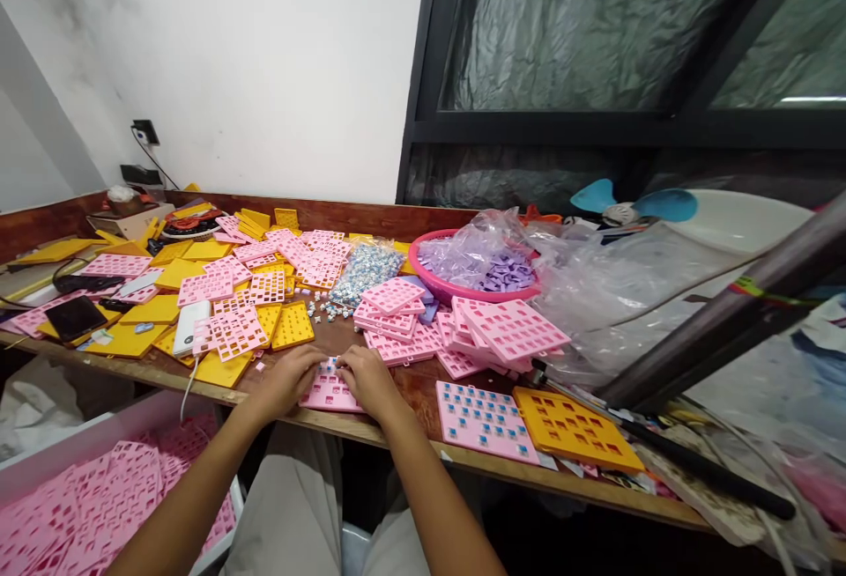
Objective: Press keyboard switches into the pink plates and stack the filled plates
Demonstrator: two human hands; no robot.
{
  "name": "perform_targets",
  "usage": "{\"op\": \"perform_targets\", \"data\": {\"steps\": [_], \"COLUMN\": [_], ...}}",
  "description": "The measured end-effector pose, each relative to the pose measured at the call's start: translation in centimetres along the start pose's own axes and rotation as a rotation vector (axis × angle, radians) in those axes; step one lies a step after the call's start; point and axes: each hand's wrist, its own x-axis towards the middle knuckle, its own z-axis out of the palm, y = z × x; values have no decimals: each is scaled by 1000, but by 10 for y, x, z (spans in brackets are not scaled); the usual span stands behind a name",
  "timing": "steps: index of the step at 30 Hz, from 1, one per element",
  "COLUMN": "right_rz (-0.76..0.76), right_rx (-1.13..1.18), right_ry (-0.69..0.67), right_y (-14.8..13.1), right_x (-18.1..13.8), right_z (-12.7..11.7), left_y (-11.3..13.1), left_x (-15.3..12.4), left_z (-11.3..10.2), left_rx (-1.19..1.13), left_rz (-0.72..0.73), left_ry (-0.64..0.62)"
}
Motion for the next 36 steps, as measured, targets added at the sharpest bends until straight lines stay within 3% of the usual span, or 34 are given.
{"op": "perform_targets", "data": {"steps": [4,10,17,24,28,32,36], "right_rz": [-16,-7,6,-12,-89,-125,-28], "right_rx": [-106,-251,-419,-423,-452,-321,-301], "right_ry": [-18,-101,-222,-89,-139,-341,-293], "right_y": [-6,-18,-26,-29,-35,-28,-18], "right_x": [1,5,16,-13,-20,19,85], "right_z": [1,-6,-11,11,5,-21,-24], "left_y": [6,-1,4,-4,-3,2,5], "left_x": [-13,-6,-11,-11,-8,-8,-10], "left_z": [14,10,13,16,12,10,11], "left_rx": [47,-79,87,26,103,249,306], "left_rz": [30,-58,-5,-74,-96,-98,-143], "left_ry": [-11,34,27,11,-23,-55,-32]}}
